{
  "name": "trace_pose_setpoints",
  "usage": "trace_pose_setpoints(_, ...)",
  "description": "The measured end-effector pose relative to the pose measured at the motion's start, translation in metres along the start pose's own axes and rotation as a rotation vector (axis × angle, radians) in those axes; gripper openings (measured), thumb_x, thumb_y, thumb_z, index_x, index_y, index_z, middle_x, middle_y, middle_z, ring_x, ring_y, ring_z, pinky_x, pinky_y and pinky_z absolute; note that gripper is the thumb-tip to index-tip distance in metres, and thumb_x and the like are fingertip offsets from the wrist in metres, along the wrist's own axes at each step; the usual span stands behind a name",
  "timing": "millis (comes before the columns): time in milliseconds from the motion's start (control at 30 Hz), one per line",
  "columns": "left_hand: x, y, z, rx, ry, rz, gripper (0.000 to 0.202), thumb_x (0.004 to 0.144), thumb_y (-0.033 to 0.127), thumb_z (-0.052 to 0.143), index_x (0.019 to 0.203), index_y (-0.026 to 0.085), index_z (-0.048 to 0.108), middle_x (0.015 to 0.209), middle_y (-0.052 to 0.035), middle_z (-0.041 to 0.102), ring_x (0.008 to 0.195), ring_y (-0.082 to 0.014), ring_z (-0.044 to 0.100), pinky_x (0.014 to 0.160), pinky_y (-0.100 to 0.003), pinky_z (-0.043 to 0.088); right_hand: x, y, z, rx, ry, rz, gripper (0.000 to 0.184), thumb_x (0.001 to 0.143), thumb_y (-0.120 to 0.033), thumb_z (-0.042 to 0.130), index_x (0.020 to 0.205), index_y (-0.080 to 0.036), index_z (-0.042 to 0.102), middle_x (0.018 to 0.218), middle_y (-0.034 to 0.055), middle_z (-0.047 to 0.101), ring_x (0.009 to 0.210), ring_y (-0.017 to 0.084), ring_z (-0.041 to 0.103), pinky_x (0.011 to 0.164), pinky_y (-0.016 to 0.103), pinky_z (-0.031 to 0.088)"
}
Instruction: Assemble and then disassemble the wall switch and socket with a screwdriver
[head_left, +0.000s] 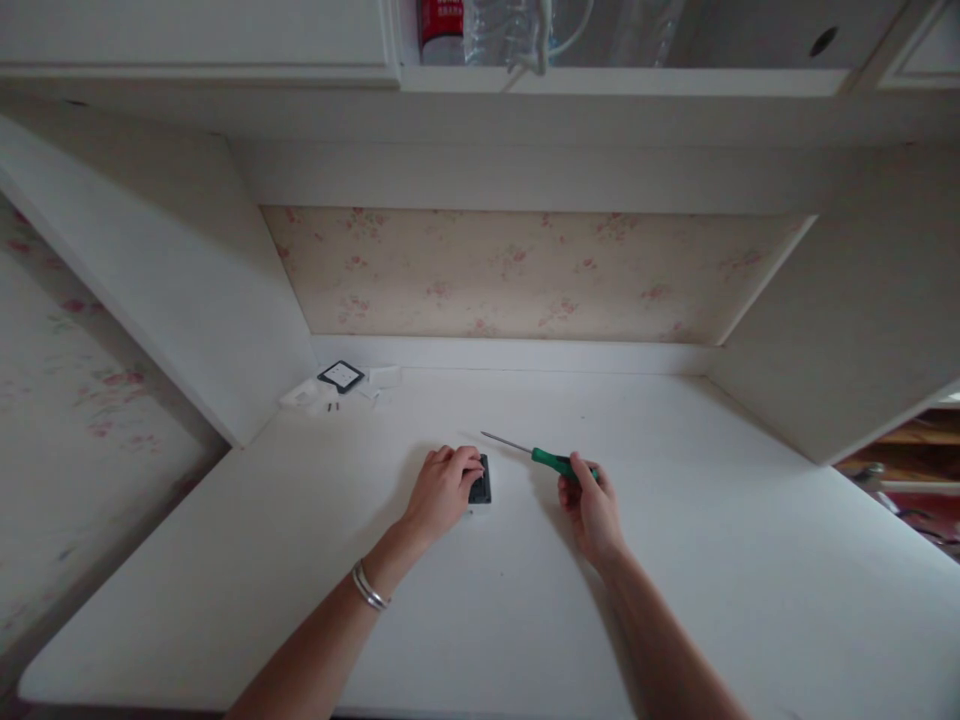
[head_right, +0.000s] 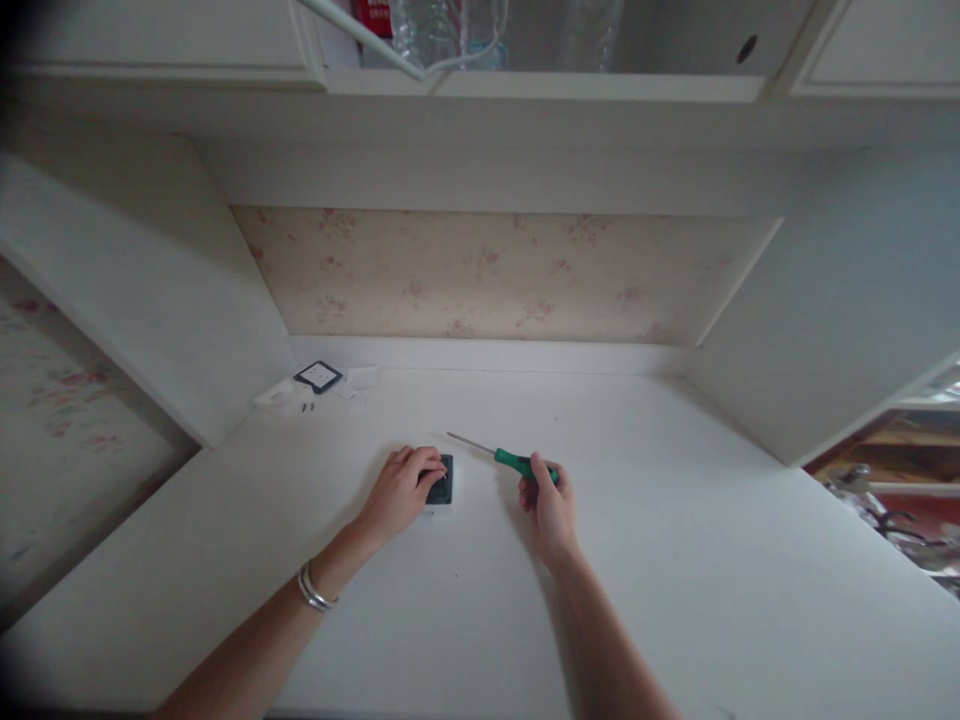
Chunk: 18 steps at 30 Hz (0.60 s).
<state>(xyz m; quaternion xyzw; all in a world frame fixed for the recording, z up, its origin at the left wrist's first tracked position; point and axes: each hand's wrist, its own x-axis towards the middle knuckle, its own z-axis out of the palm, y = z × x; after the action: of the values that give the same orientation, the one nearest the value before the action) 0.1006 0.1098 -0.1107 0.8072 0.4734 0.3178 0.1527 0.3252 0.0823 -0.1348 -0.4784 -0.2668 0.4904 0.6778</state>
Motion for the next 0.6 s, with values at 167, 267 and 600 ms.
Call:
trace_pose_setpoints(167, 0.0008, -0.0012, 0.0009, -0.036, -0.025, 0.007, 0.013, 0.088, 0.021, 0.052, 0.098, 0.026, 0.056, 0.096, 0.0008, 0.072, 0.094, -0.0227, 0.055, 0.088, -0.039, 0.037, -0.0007, -0.0007, 0.0014, -0.015, -0.003, -0.011, 0.033, 0.075, -0.049, 0.068, 0.079, -0.019, 0.054, 0.054, -0.0044, 0.057, 0.042, 0.007, 0.044, 0.037, 0.016, 0.033)
trace_pose_setpoints(267, 0.0022, -0.001, 0.0017, -0.009, -0.035, 0.022, 0.014, 0.088, 0.021, 0.052, 0.099, 0.026, 0.057, 0.095, 0.0003, 0.072, 0.094, -0.0234, 0.055, 0.087, -0.04, 0.036, -0.0015, -0.001, 0.0027, -0.028, -0.008, -0.016, 0.032, 0.076, -0.048, 0.067, 0.079, -0.019, 0.055, 0.054, -0.0045, 0.056, 0.042, 0.007, 0.044, 0.037, 0.016, 0.032)
trace_pose_setpoints(600, 0.006, -0.0019, 0.0022, 0.039, -0.069, 0.025, 0.016, 0.085, 0.021, 0.058, 0.1, 0.025, 0.059, 0.095, 0.0022, 0.073, 0.096, -0.0204, 0.058, 0.087, -0.037, 0.04, -0.0007, -0.0002, -0.0004, -0.029, -0.004, -0.005, 0.033, 0.075, -0.049, 0.068, 0.08, -0.019, 0.055, 0.054, -0.0045, 0.056, 0.042, 0.007, 0.044, 0.037, 0.016, 0.033)
